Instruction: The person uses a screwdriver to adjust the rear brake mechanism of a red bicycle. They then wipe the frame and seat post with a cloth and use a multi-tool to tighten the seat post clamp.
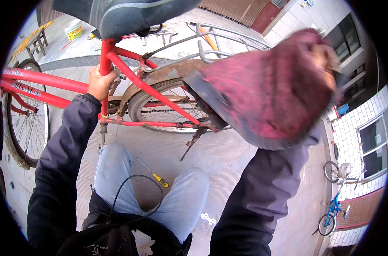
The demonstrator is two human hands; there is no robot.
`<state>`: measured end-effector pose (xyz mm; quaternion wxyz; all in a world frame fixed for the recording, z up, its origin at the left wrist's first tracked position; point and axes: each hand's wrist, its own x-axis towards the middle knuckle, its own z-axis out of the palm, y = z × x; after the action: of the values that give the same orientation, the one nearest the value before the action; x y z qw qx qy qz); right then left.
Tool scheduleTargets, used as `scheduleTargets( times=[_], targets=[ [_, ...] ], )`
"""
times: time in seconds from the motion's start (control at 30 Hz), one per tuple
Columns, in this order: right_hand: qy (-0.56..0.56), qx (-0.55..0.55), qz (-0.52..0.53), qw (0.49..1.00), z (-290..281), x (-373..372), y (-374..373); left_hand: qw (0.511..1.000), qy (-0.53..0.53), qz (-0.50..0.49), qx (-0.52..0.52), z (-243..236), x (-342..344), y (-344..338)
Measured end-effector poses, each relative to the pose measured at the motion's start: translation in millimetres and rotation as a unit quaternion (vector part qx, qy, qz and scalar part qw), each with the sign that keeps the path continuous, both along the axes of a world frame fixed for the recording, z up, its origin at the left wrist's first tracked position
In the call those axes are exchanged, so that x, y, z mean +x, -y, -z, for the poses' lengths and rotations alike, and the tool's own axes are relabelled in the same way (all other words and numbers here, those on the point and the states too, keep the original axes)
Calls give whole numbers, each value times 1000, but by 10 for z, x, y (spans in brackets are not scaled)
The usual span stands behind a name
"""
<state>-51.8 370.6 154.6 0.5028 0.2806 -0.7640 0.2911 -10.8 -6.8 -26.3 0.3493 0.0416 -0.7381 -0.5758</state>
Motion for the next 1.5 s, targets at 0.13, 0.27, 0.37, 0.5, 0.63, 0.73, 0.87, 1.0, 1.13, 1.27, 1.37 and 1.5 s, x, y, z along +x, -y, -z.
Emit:
scheduleTargets(
  times=[0.13, 0.27, 0.37, 0.5, 0.63, 0.73, 0.87, 1.0, 1.13, 1.27, 1.37, 1.5],
  targets=[
    [-99, 235, 144, 956, 364, -415, 420, 1000, 22, 12, 18, 11, 6, -3],
    [-62, 204, 55, 975, 470, -9, 883, 999, 34, 6, -1, 59, 22, 44],
    [-52, 203, 16, 978, 424, -58, 820, 999, 46, 19, 22, -80, 36, -3],
    [15, 213, 6, 977, 342, -70, 403, 998, 45, 25, 32, 9, 47, 53],
    [128, 122, 69, 982, 274, -478, -570, 1000, 23, 11, 4, 16, 4, -4],
    [151, 131, 219, 955, 127, -569, -693, 999, 21, 6, -24, -15, 40, 5],
    [48, 174, 240, 954, -200, -764, -220, 999, 32, 9, -22, 8, 49, 61],
    [67, 182, 93, 977, -321, -1163, 424, 999, 24, 9, -23, 90, -50, 46],
    [261, 194, -217, 920, -91, -392, 1234, 999, 46, 12, -10, 102, -9, 164],
    [88, 316, -206, 922, -2, -403, 1098, 999, 27, 27, 16, 96, -20, 134],
    [195, 277, -189, 922, -107, -692, 944, 999, 27, 29, 15, 111, -33, 134],
    [80, 341, -69, 934, -234, -1175, 526, 999, 32, 32, -7, 79, -58, 80]
  ],
)
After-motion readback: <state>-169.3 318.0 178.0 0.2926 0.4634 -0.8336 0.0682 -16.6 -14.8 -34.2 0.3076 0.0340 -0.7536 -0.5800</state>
